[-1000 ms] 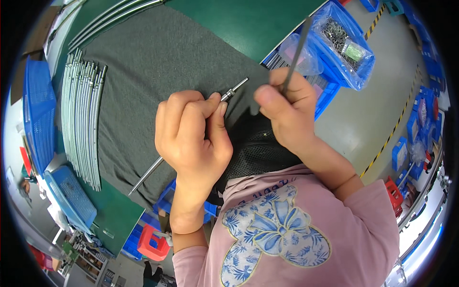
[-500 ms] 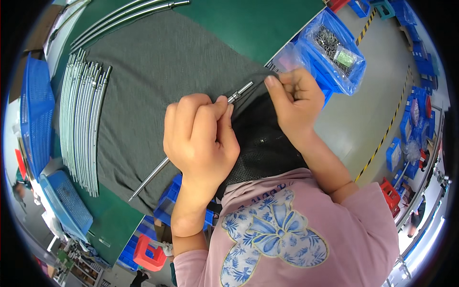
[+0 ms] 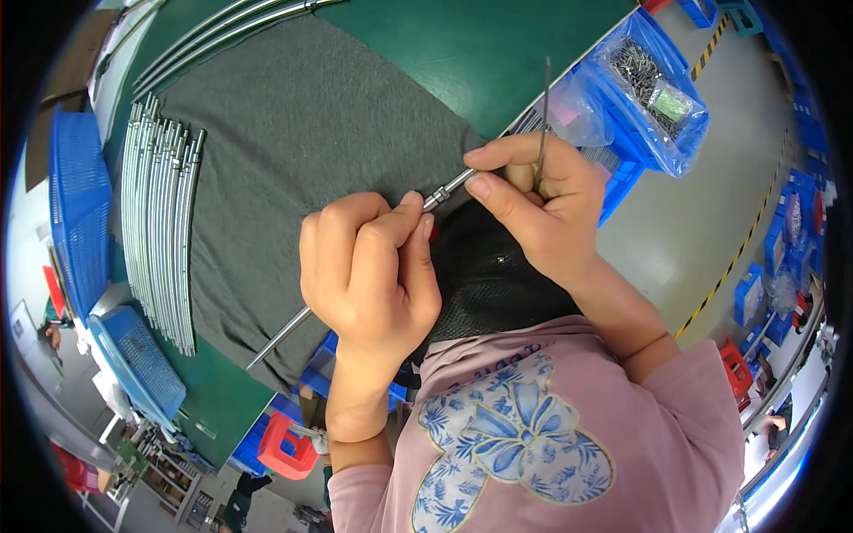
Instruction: Filing the ends of thin metal rods to remove burrs or sharpen them at a factory workbench.
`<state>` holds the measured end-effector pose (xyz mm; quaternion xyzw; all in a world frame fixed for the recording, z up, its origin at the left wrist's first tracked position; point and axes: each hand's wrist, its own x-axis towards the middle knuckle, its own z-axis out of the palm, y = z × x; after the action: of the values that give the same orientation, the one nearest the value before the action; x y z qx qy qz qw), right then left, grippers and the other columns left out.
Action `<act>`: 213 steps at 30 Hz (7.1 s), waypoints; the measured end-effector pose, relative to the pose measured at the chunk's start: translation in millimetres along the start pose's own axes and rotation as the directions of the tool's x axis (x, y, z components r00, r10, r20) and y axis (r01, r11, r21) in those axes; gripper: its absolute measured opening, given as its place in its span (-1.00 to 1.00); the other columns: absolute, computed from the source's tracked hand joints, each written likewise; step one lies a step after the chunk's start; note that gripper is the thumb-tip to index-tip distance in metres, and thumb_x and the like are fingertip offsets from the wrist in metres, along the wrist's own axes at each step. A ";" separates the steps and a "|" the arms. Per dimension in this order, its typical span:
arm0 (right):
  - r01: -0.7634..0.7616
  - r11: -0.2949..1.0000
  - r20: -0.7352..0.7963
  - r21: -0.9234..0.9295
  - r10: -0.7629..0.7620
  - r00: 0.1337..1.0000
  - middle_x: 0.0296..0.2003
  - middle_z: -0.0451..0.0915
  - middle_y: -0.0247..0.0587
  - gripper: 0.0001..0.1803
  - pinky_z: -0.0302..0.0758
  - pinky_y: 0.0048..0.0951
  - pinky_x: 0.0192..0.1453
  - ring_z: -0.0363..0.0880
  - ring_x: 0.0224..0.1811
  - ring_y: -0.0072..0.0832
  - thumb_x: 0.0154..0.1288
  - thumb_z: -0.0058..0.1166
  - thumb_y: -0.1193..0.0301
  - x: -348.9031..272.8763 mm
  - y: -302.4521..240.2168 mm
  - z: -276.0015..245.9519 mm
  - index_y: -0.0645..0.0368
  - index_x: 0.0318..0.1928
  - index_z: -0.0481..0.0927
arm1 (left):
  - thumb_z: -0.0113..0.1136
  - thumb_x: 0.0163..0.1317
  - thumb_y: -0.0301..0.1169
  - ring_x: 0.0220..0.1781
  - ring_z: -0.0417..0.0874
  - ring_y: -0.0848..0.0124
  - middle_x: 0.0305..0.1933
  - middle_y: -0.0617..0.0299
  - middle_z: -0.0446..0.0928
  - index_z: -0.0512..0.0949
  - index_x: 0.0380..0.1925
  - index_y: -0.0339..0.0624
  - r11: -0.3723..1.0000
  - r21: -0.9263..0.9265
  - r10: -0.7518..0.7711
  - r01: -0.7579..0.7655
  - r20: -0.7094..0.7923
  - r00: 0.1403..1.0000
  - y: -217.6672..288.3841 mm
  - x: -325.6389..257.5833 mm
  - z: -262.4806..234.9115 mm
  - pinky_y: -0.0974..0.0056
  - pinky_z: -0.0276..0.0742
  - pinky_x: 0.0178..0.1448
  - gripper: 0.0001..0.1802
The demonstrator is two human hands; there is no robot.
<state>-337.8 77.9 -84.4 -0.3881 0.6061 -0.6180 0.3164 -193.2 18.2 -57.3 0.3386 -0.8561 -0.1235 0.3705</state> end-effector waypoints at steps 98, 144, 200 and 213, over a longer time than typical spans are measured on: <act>-0.202 0.978 0.221 -0.051 0.208 0.953 -0.55 0.50 -0.24 -0.88 0.38 -0.52 -0.47 0.46 -0.61 -0.52 0.40 -0.17 0.51 -44.5 -1.9 -3.5 0.24 -0.23 0.45 | 0.34 -0.22 -0.65 -0.51 0.41 0.30 -0.47 0.22 0.45 0.55 -0.53 -0.24 0.993 -0.111 0.042 -0.039 0.020 0.999 -3.8 8.5 2.6 0.27 0.34 -0.47 -0.80; 0.428 0.610 0.348 -0.667 -0.252 0.903 -0.72 0.22 -0.27 -0.38 0.19 -0.41 -0.67 0.24 -0.77 -0.42 -0.10 -0.01 0.75 -41.6 -30.6 -14.3 0.21 0.09 0.57 | 0.35 -0.21 -0.63 -0.49 0.45 0.30 -0.46 0.22 0.48 0.58 -0.51 -0.23 0.988 -0.155 -0.011 0.005 -0.035 0.999 -3.2 7.3 4.7 0.28 0.37 -0.45 -0.80; 0.789 0.459 0.253 -0.409 -0.774 0.581 -0.68 0.32 -0.41 -0.45 0.18 -0.53 -0.69 0.24 -0.77 -0.54 -0.21 0.15 0.63 -11.8 64.5 1.9 0.27 -0.03 0.61 | 0.29 -0.22 -0.62 -0.52 0.40 0.29 -0.47 0.24 0.44 0.54 -0.52 -0.22 0.989 -0.144 0.019 -0.018 0.006 1.000 -4.5 9.4 2.2 0.26 0.34 -0.49 -0.82; 0.629 0.570 0.365 -0.528 -0.517 0.774 -0.77 0.25 -0.41 -0.43 0.16 -0.48 -0.72 0.20 -0.82 -0.54 -0.16 0.06 0.66 -14.8 7.2 -7.5 0.27 0.01 0.61 | 0.30 -0.24 -0.61 -0.51 0.39 0.29 -0.46 0.24 0.42 0.55 -0.51 -0.24 0.993 -0.118 0.015 -0.016 -0.002 1.000 -4.7 6.1 5.3 0.27 0.35 -0.49 -0.80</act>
<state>-337.4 93.9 -92.6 -0.6963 0.5860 -0.4143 0.0012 -197.7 10.4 -59.8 0.3095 -0.8496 -0.1709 0.3913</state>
